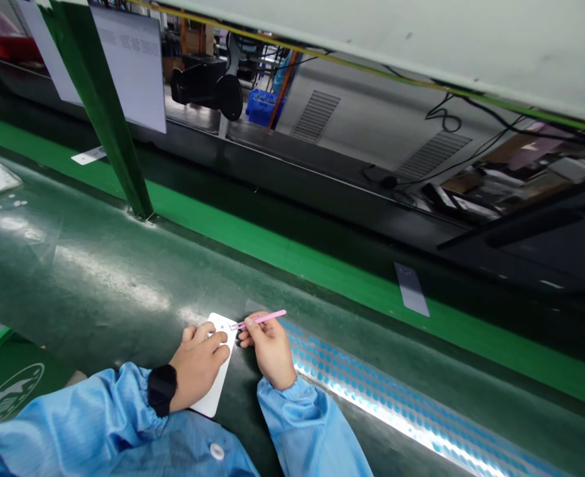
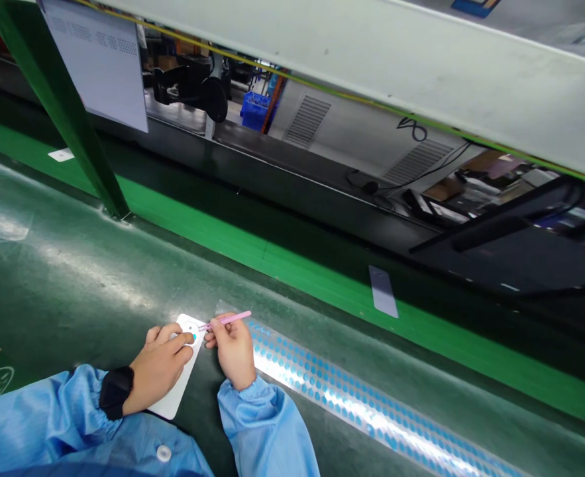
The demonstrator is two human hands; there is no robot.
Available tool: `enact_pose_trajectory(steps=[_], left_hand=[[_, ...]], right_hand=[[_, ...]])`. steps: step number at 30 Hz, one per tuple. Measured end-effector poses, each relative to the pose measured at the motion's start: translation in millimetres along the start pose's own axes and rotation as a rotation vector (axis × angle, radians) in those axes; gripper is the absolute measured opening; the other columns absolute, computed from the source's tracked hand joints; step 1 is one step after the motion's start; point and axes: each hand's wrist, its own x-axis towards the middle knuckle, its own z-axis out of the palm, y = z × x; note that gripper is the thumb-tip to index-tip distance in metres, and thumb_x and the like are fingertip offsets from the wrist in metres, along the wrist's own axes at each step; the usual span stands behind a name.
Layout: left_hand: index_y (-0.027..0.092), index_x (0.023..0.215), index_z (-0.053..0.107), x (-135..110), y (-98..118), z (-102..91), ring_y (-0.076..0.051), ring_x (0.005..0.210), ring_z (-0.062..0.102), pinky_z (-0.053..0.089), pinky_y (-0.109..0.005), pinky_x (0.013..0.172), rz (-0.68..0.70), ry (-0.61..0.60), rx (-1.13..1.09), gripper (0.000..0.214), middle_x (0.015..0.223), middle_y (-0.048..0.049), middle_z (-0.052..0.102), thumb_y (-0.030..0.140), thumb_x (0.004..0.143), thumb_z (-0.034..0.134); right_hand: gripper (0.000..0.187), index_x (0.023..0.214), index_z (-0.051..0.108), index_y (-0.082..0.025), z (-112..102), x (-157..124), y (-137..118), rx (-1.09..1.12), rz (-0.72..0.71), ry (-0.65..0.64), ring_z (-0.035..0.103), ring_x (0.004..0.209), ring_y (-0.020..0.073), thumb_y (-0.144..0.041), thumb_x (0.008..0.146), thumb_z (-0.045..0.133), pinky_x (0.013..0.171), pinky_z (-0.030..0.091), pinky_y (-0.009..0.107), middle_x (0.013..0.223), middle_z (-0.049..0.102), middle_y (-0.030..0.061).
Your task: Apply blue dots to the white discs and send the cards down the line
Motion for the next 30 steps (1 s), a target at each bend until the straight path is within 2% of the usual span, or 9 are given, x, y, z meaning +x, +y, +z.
enact_pose_trajectory(steps=[6, 14, 24, 28, 30], left_hand=[[0.020, 0.080, 0.058, -0.8, 0.8, -0.2, -0.022, 0.103, 0.041, 0.027, -0.038, 0.074, 0.001, 0.005, 0.039, 0.012, 0.113, -0.0004, 0.061, 0.012, 0.084, 0.050], [0.019, 0.076, 0.055, -0.1, 0.0, 2.3, -0.021, 0.097, 0.042, 0.026, -0.037, 0.075, 0.022, 0.091, -0.023, 0.010, 0.102, 0.0028, 0.065, 0.011, 0.082, 0.054], [0.019, 0.078, 0.056, 1.4, 0.5, -1.7, -0.022, 0.102, 0.043, 0.025, -0.038, 0.076, -0.018, 0.019, -0.047, 0.008, 0.103, 0.0012, 0.064, 0.012, 0.078, 0.054], [0.019, 0.080, 0.056, 1.2, -1.0, -1.4, -0.024, 0.103, 0.044, 0.026, -0.038, 0.078, -0.042, 0.023, -0.073, 0.013, 0.097, -0.0002, 0.065, 0.009, 0.072, 0.055], [0.019, 0.082, 0.057, 2.0, -4.4, -2.5, -0.026, 0.109, 0.043, 0.026, -0.039, 0.082, -0.078, 0.034, -0.095, 0.017, 0.106, -0.0019, 0.063, 0.010, 0.068, 0.056]], right_hand=[[0.049, 0.073, 0.059, -0.017, 1.2, -1.0, -2.9, -0.003, 0.003, 0.010, 0.055, 0.042, 0.0100, -0.060, 0.056, 0.076, 0.041, 0.049, 0.021, 0.052, 0.061, -0.0015], [0.051, 0.072, 0.059, -0.017, 1.6, -1.3, -3.7, 0.001, 0.011, 0.023, 0.055, 0.041, 0.0100, -0.061, 0.054, 0.077, 0.040, 0.049, 0.021, 0.051, 0.061, -0.0019], [0.052, 0.073, 0.058, -0.015, 0.8, -1.1, -2.7, -0.001, 0.004, 0.010, 0.055, 0.041, 0.0087, -0.061, 0.055, 0.076, 0.041, 0.048, 0.020, 0.051, 0.061, -0.0019], [0.052, 0.072, 0.058, -0.015, 1.1, -0.2, -2.1, 0.024, 0.009, 0.006, 0.055, 0.041, 0.0084, -0.060, 0.054, 0.077, 0.040, 0.048, 0.019, 0.051, 0.062, -0.0017], [0.052, 0.071, 0.058, -0.014, 1.4, 1.0, -1.4, 0.059, 0.021, -0.003, 0.056, 0.041, 0.0085, -0.058, 0.054, 0.078, 0.040, 0.047, 0.018, 0.052, 0.062, -0.0017]])
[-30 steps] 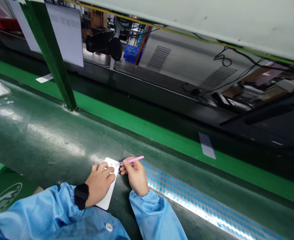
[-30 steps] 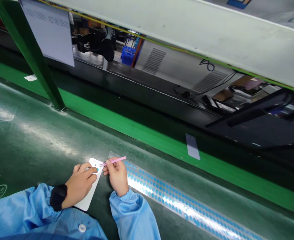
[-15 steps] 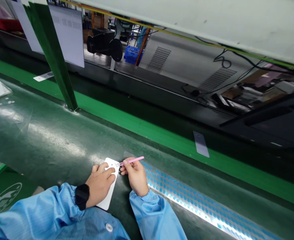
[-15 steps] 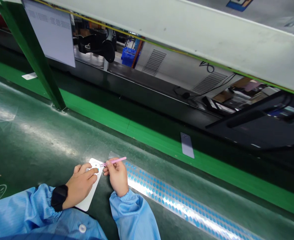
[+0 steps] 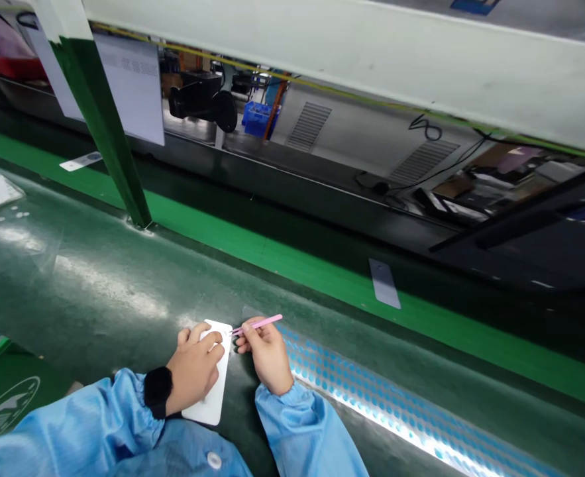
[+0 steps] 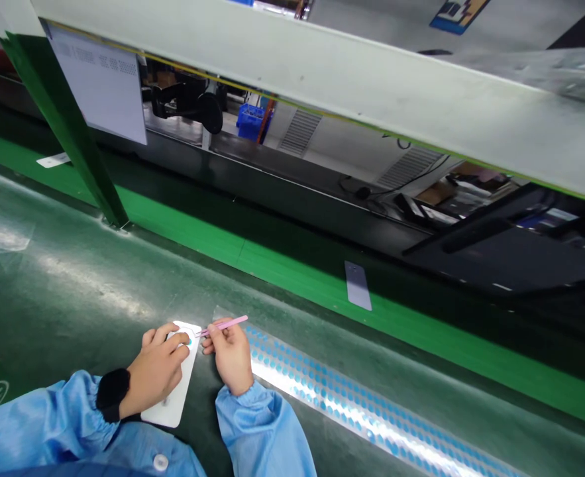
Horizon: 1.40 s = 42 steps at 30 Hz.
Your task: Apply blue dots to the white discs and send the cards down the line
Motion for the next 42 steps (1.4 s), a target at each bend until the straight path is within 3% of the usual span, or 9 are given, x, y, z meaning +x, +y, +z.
enact_pose_trajectory(steps=[6, 10, 14, 17, 21, 24, 27, 31, 42], left_hand=[[0.020, 0.091, 0.055, 25.5, -11.8, -19.4, -0.034, 0.119, 0.037, 0.027, -0.044, 0.089, -0.106, -0.248, -0.091, 0.034, 0.118, -0.0059, 0.056, 0.016, 0.061, 0.069], [0.019, 0.089, 0.053, 51.5, -7.6, -33.5, -0.029, 0.107, 0.043, 0.029, -0.040, 0.088, -0.245, -0.453, -0.108, 0.043, 0.105, -0.0044, 0.054, 0.010, 0.053, 0.074], [0.018, 0.091, 0.049, 73.4, -11.2, -42.6, -0.018, 0.085, 0.052, 0.037, -0.031, 0.078, -0.326, -0.518, -0.120, 0.041, 0.097, -0.0015, 0.050, 0.005, 0.056, 0.066], [0.019, 0.090, 0.046, 105.2, -26.5, -53.5, -0.013, 0.074, 0.053, 0.039, -0.024, 0.070, -0.270, -0.484, -0.113, 0.037, 0.092, 0.0015, 0.048, 0.004, 0.059, 0.060], [0.020, 0.085, 0.048, 181.8, -50.9, -76.3, -0.012, 0.071, 0.053, 0.040, -0.022, 0.068, -0.197, -0.366, -0.064, 0.034, 0.091, 0.0022, 0.048, 0.005, 0.057, 0.060], [0.019, 0.077, 0.050, 241.8, -63.2, -94.8, -0.018, 0.086, 0.054, 0.038, -0.026, 0.075, -0.208, -0.189, 0.002, 0.026, 0.092, -0.0008, 0.049, 0.005, 0.058, 0.060], [0.018, 0.067, 0.046, 274.0, -67.3, -103.1, -0.023, 0.098, 0.050, 0.036, -0.031, 0.079, -0.243, -0.010, 0.016, 0.012, 0.091, -0.0042, 0.050, 0.010, 0.067, 0.056], [0.019, 0.064, 0.043, 256.1, -65.1, -88.7, -0.017, 0.079, 0.051, 0.037, -0.027, 0.073, -0.198, 0.027, -0.097, 0.013, 0.076, 0.0001, 0.050, 0.019, 0.075, 0.050], [0.022, 0.059, 0.040, 109.3, -76.0, -57.0, -0.020, 0.070, 0.044, 0.034, -0.032, 0.072, -0.257, 0.062, -0.473, 0.013, 0.066, 0.0008, 0.047, 0.028, 0.067, 0.048]], right_hand=[[0.051, 0.069, 0.055, -0.015, 0.0, 5.2, -2.3, 0.251, 0.057, -0.064, 0.056, 0.040, 0.0092, -0.050, 0.049, 0.084, 0.035, 0.046, 0.016, 0.050, 0.062, -0.0025], [0.049, 0.066, 0.054, -0.014, -1.0, 7.8, -5.1, 0.370, 0.084, -0.106, 0.056, 0.038, 0.0094, -0.047, 0.049, 0.086, 0.034, 0.046, 0.016, 0.052, 0.063, -0.0008], [0.052, 0.066, 0.053, -0.014, -0.5, 9.5, -6.9, 0.444, 0.091, -0.104, 0.054, 0.037, 0.0091, -0.048, 0.046, 0.087, 0.032, 0.043, 0.015, 0.048, 0.062, -0.0016], [0.058, 0.064, 0.051, -0.015, 0.3, 11.0, -7.0, 0.473, 0.113, -0.085, 0.053, 0.035, 0.0088, -0.051, 0.039, 0.087, 0.030, 0.041, 0.015, 0.047, 0.062, -0.0018], [0.062, 0.062, 0.049, -0.016, 1.8, 14.1, -4.8, 0.469, 0.127, -0.078, 0.052, 0.034, 0.0086, -0.056, 0.033, 0.086, 0.028, 0.038, 0.014, 0.045, 0.060, -0.0023], [0.066, 0.061, 0.047, -0.017, 3.2, 17.2, -4.3, 0.464, 0.137, -0.072, 0.050, 0.032, 0.0086, -0.060, 0.027, 0.085, 0.027, 0.038, 0.015, 0.043, 0.059, -0.0028], [0.070, 0.059, 0.045, -0.018, 4.5, 20.7, -5.6, 0.455, 0.150, -0.078, 0.049, 0.030, 0.0091, -0.063, 0.021, 0.082, 0.025, 0.037, 0.015, 0.041, 0.058, -0.0022], [0.070, 0.058, 0.045, -0.018, 4.6, 24.2, -7.0, 0.438, 0.157, -0.090, 0.049, 0.029, 0.0097, -0.063, 0.018, 0.081, 0.025, 0.037, 0.015, 0.040, 0.058, -0.0014], [0.047, 0.058, 0.054, -0.022, -4.5, 24.6, 0.7, 0.414, -0.014, -0.159, 0.053, 0.037, 0.0073, -0.054, 0.040, 0.084, 0.035, 0.038, 0.014, 0.045, 0.060, -0.0060]])
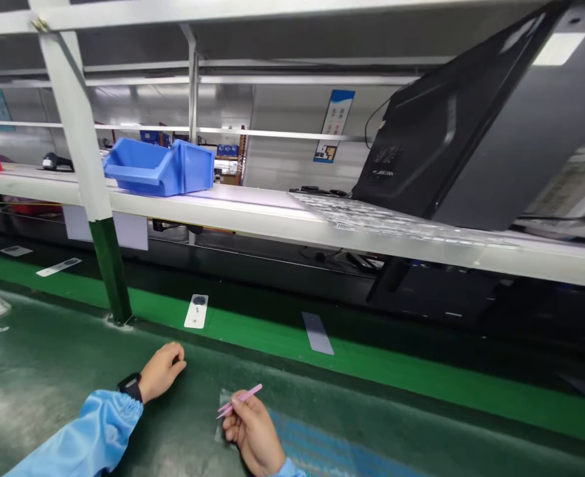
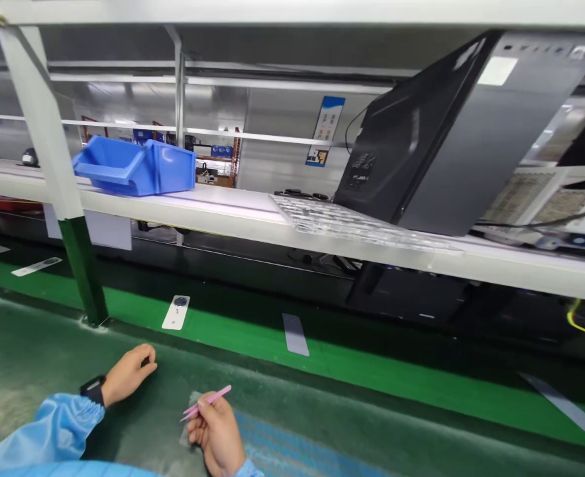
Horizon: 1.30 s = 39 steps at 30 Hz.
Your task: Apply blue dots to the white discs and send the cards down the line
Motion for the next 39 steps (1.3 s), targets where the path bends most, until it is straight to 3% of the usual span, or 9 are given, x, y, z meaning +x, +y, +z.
enact_pose_trajectory(steps=[4, 7, 11, 15, 21, 28, 35, 39], left_hand=[[0.022, 0.057, 0.041, -30.5, -5.7, 4.9, -0.020, 0.068, 0.041, 0.032, -0.034, 0.070, -0.064, 0.032, -0.220, 0.016, 0.062, 0.0011, 0.045, 0.031, 0.061, 0.052], [0.021, 0.060, 0.040, -48.3, 4.2, 9.7, -0.017, 0.064, 0.037, 0.030, -0.031, 0.066, -0.090, 0.005, -0.475, 0.019, 0.062, 0.0023, 0.040, 0.035, 0.062, 0.053], [0.019, 0.065, 0.037, -76.5, 29.7, 4.5, -0.012, 0.062, 0.039, 0.033, -0.028, 0.062, -0.061, -0.116, -0.844, 0.037, 0.069, 0.0020, 0.042, 0.046, 0.061, 0.062], [0.017, 0.059, 0.035, -105.4, 51.4, -10.2, -0.012, 0.062, 0.044, 0.038, -0.029, 0.063, -0.005, -0.264, -1.083, 0.058, 0.064, 0.0017, 0.041, 0.055, 0.049, 0.077], [0.014, 0.050, 0.031, -133.4, 71.0, -22.3, -0.011, 0.060, 0.046, 0.041, -0.028, 0.060, 0.077, -0.423, -1.343, 0.061, 0.056, 0.0030, 0.039, 0.043, 0.049, 0.085], [0.015, 0.046, 0.027, -157.5, 82.6, -21.3, -0.011, 0.056, 0.044, 0.043, -0.029, 0.057, 0.029, -0.479, -1.319, 0.069, 0.051, 0.0036, 0.034, 0.048, 0.041, 0.088], [0.013, 0.053, 0.028, -173.3, 77.9, -17.7, -0.011, 0.067, 0.049, 0.044, -0.025, 0.064, 0.201, -0.587, -1.554, 0.055, 0.060, 0.0031, 0.039, 0.024, 0.058, 0.082], [0.014, 0.055, 0.029, -178.8, 74.2, -14.9, -0.012, 0.067, 0.049, 0.044, -0.027, 0.065, 0.171, -0.581, -1.559, 0.054, 0.061, 0.0027, 0.040, 0.028, 0.058, 0.082]], right_hand=[[0.046, 0.057, 0.056, -0.023, 1.2, 1.4, -4.6, -0.026, -0.041, 0.007, 0.053, 0.039, 0.0066, -0.053, 0.039, 0.085, 0.037, 0.039, 0.014, 0.047, 0.060, -0.0059], [0.047, 0.058, 0.056, -0.022, -0.7, -3.1, -10.1, -0.070, -0.074, 0.029, 0.052, 0.040, 0.0077, -0.052, 0.039, 0.086, 0.036, 0.039, 0.015, 0.048, 0.059, -0.0047], [0.041, 0.065, 0.058, -0.021, -9.5, -24.6, -14.8, -0.095, -0.136, -0.004, 0.053, 0.044, 0.0093, -0.052, 0.053, 0.083, 0.036, 0.039, 0.016, 0.054, 0.059, -0.0016], [0.037, 0.066, 0.059, -0.019, -14.9, -57.2, -14.1, -0.092, -0.106, -0.007, 0.051, 0.041, 0.0108, -0.050, 0.060, 0.080, 0.036, 0.038, 0.020, 0.056, 0.058, 0.0015], [0.034, 0.063, 0.061, -0.017, -13.8, -90.4, -1.7, -0.060, -0.031, 0.019, 0.051, 0.040, 0.0109, -0.043, 0.058, 0.083, 0.038, 0.037, 0.021, 0.056, 0.059, 0.0028], [0.028, 0.062, 0.064, -0.015, -13.5, -91.2, 0.5, 0.008, -0.107, 0.043, 0.052, 0.044, 0.0108, -0.037, 0.060, 0.081, 0.042, 0.040, 0.023, 0.058, 0.060, 0.0044], [0.030, 0.061, 0.065, -0.013, -13.2, -87.7, 1.4, -0.007, -0.116, -0.026, 0.052, 0.043, 0.0099, -0.038, 0.062, 0.081, 0.043, 0.041, 0.021, 0.051, 0.058, 0.0038], [0.031, 0.061, 0.065, -0.013, -14.9, -84.4, 7.0, 0.022, -0.131, -0.014, 0.053, 0.044, 0.0090, -0.040, 0.062, 0.081, 0.043, 0.041, 0.019, 0.050, 0.058, 0.0028]])
